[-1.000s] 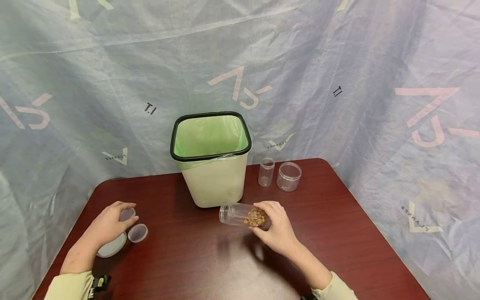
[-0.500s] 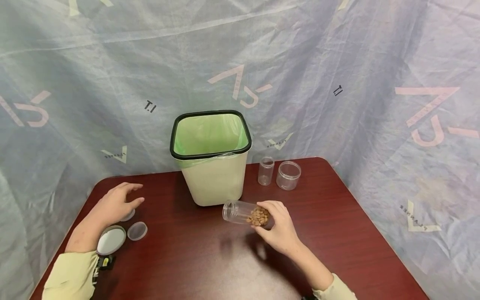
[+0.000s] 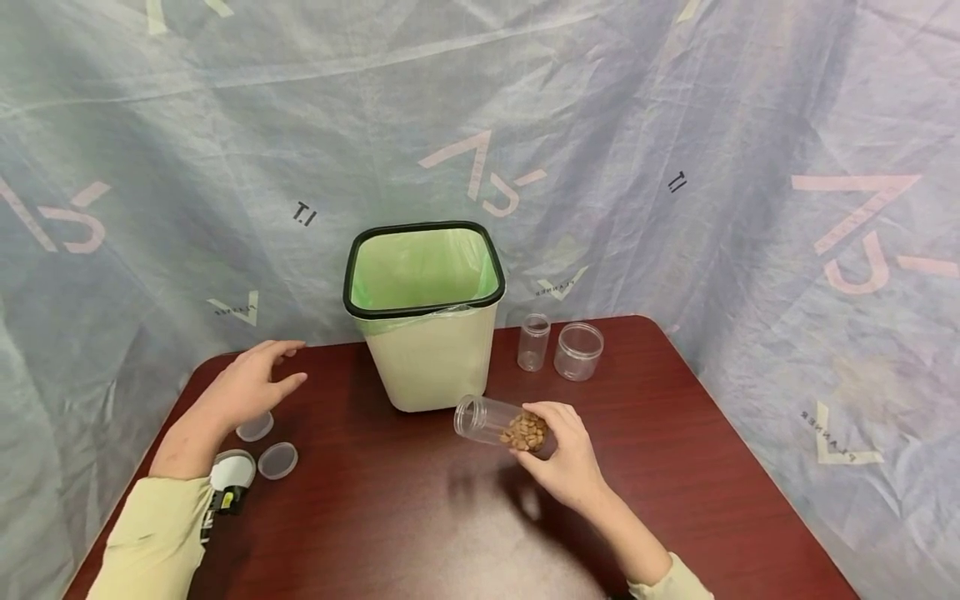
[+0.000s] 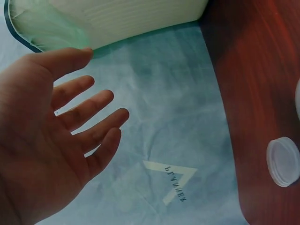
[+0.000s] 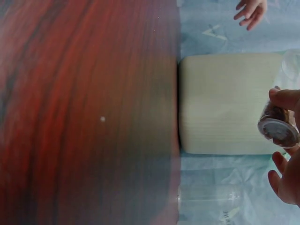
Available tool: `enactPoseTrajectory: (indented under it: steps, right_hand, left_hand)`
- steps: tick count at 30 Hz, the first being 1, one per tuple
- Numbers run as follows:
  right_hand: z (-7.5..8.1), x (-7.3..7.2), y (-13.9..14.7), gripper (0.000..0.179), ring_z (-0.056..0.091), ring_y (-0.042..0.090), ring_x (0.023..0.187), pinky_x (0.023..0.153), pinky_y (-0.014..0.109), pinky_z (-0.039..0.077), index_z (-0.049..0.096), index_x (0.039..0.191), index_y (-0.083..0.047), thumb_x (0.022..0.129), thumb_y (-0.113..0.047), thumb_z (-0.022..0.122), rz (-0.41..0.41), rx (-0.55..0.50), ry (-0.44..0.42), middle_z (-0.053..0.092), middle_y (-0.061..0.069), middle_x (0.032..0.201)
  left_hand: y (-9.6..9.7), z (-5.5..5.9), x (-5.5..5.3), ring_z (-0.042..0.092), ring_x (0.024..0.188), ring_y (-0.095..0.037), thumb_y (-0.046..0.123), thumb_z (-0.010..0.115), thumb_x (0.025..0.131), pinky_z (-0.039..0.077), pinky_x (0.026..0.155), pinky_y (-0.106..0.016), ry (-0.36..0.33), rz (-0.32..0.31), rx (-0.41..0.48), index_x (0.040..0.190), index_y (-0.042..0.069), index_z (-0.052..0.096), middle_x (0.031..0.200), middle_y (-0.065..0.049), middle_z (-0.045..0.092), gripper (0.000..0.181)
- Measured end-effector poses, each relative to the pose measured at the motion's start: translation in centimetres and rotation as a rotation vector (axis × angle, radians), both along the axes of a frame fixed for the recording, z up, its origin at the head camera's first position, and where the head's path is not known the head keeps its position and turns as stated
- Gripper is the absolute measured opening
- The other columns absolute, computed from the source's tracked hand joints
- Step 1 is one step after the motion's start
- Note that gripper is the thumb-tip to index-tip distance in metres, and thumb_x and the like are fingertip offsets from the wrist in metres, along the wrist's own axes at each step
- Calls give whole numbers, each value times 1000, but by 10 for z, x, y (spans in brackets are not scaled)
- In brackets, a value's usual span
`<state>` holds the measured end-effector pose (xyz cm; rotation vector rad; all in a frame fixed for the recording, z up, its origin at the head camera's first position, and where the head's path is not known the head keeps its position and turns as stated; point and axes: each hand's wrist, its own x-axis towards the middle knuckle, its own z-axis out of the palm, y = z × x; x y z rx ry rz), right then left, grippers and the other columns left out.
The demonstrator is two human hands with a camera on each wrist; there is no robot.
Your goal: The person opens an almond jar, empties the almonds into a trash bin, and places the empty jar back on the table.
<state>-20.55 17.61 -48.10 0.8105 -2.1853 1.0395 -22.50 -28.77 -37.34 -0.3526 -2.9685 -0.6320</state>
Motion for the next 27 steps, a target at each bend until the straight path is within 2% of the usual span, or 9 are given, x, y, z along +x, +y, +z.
enactPoseTrajectory:
  steps: [5, 10, 15, 20, 27]
  right_hand:
    - [3, 0, 1, 64, 52, 19, 105, 89, 34, 40, 64, 119, -8, 61, -15, 90, -4, 2, -5, 60, -1, 114]
    - [9, 2, 4, 63, 52, 20, 106, 90, 34, 39, 64, 119, -9, 62, -16, 90, -9, 11, -33, 60, -1, 115]
    - [17, 1, 5, 64, 52, 21, 105, 88, 36, 40, 63, 120, -10, 62, -15, 91, -8, 22, -33, 60, 0, 115]
    - [21, -2, 5, 64, 53, 22, 104, 88, 39, 39, 63, 120, -8, 63, -15, 91, 4, 41, -5, 60, 1, 115]
    - [29, -8, 6, 63, 53, 22, 105, 90, 40, 39, 63, 120, -9, 64, -15, 90, 9, 55, 15, 61, 1, 114]
  left_hand:
    - [5, 11, -4, 51, 116, -42, 21, 54, 100, 44, 87, -57, -2, -28, 67, 145, 1, 40, 136, -23, 46, 51]
    - [14, 23, -2, 57, 109, -38, 19, 47, 103, 47, 83, -53, -9, -46, 156, 146, 2, 38, 137, -24, 46, 48]
    - [20, 35, -7, 57, 111, -40, 19, 47, 103, 47, 85, -54, -9, -36, 181, 146, 2, 38, 137, -24, 47, 47]
    - [28, 46, -15, 55, 112, -40, 22, 42, 105, 47, 84, -54, -16, -22, 214, 148, 3, 37, 139, -23, 45, 47]
    - [38, 57, -27, 54, 113, -41, 32, 33, 106, 43, 84, -54, 31, 16, 276, 149, 3, 33, 136, -24, 46, 52]
